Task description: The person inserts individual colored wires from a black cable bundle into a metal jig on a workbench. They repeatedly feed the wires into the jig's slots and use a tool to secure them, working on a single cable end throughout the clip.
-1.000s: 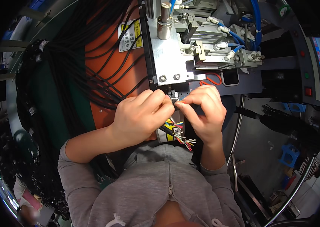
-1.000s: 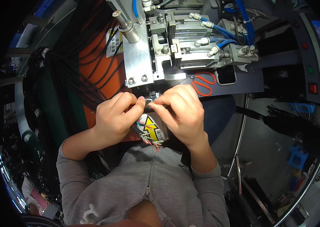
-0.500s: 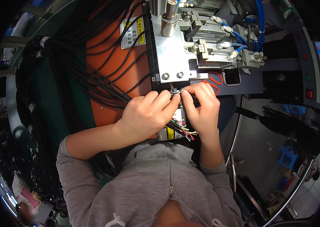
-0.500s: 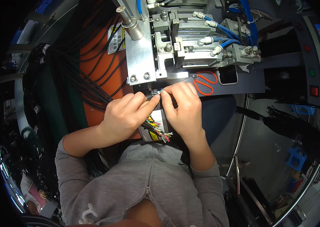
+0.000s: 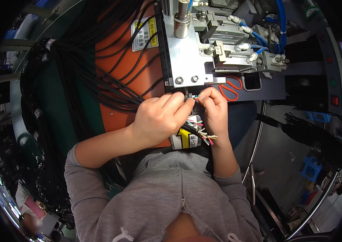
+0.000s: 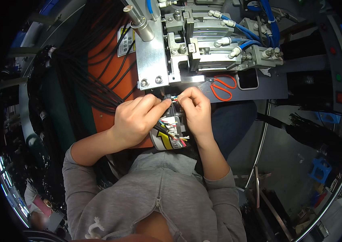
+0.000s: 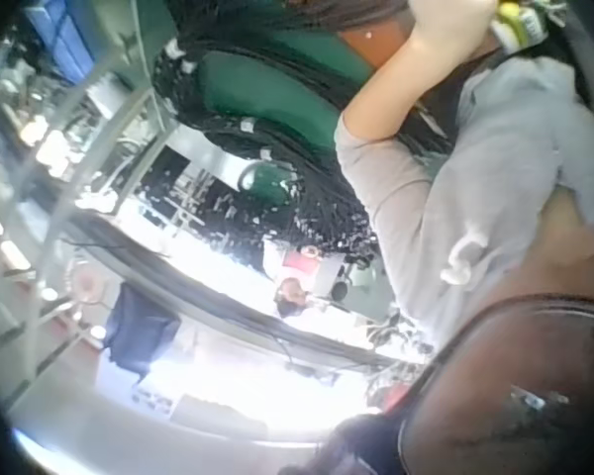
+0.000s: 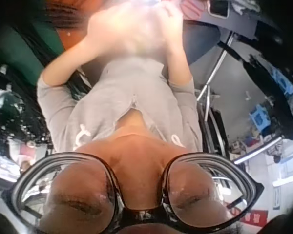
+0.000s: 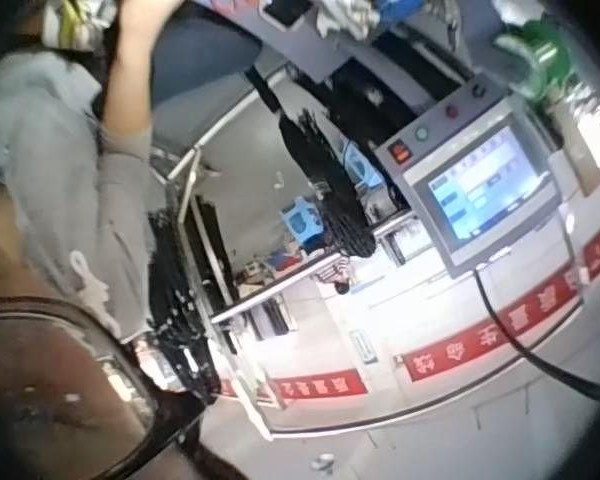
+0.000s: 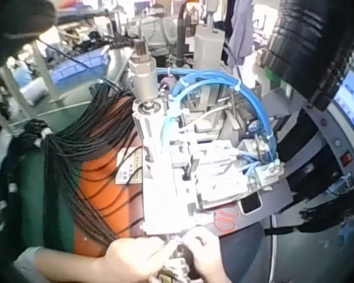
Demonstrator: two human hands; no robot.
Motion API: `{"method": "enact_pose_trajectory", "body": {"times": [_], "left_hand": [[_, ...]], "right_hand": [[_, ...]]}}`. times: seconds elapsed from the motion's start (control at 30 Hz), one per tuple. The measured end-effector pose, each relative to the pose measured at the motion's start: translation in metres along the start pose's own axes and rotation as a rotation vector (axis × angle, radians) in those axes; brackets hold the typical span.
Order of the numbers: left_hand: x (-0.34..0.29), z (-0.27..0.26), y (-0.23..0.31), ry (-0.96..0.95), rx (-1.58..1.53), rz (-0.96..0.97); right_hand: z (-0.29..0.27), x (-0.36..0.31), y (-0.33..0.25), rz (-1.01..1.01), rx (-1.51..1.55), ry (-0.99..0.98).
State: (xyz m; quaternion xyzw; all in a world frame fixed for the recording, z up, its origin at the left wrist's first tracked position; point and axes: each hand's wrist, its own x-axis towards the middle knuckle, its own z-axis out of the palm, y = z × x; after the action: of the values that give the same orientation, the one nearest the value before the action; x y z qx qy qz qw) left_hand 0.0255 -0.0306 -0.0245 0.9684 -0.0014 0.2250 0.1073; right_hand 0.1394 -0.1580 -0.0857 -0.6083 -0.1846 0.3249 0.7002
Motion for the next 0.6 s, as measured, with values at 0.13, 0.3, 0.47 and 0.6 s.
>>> {"method": "enact_pose_trajectory", "body": {"times": [0.13,0.3,0.47,0.6], "left_hand": [[0.003,-0.001,-0.005,0.013,-0.097,-0.049],[-0.002,-0.020,0.003,-0.182,0.054,-0.101],[-0.002,-0.019,0.000,-0.182,0.078,-0.131],[0.001,-0.021,-0.004,-0.065,-0.067,-0.025]], "right_hand": [[0.009,-0.004,-0.008,-0.125,-0.272,0.079],[0.007,-0.005,-0.010,-0.231,-0.231,0.122],[0.003,0.006,-0.038,-0.731,-0.384,-0.355],[0.002,0.004,-0.037,-0.735,-0.363,-0.243]]}}
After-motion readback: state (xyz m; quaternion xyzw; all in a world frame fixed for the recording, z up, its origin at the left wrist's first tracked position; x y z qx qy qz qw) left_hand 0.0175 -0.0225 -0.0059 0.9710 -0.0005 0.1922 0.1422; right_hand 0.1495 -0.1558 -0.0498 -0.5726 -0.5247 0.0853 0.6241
